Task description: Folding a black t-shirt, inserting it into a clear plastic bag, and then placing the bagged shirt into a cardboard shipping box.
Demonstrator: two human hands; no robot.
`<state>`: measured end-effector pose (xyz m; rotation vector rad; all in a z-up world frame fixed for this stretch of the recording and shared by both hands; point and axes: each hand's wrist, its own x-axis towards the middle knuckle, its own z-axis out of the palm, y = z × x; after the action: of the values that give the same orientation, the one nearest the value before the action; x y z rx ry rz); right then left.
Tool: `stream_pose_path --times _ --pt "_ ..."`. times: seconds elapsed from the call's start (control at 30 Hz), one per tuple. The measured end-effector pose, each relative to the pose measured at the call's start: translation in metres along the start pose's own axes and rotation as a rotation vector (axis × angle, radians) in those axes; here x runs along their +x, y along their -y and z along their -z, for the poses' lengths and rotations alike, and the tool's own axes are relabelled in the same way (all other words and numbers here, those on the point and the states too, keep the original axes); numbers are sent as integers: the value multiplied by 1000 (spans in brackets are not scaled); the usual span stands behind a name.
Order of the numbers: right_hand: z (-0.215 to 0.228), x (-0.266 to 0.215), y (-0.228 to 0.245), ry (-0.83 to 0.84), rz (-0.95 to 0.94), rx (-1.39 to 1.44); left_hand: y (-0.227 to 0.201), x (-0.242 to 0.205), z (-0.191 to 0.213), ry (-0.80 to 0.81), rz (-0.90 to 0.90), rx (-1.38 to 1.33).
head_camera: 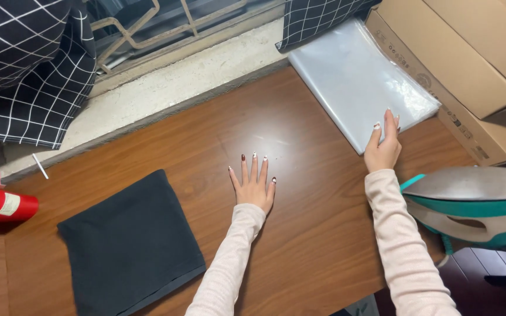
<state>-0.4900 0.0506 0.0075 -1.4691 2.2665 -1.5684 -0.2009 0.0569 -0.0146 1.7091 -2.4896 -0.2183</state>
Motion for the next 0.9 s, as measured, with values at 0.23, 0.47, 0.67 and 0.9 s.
stream_pose_path --times 0.23,0.47,0.67,0.9 --pt "-27 53 -42 88 -294 -258 -4 20 6 47 30 11" --pt "-39 49 -43 97 -454 -440 -3 23 2 71 38 41" --pt "-50 38 -70 -112 -302 -280 -5 29 -2 59 70 -38" --pt "-32 -5 10 -230 99 -6 -11 58 -18 -302 -50 -717"
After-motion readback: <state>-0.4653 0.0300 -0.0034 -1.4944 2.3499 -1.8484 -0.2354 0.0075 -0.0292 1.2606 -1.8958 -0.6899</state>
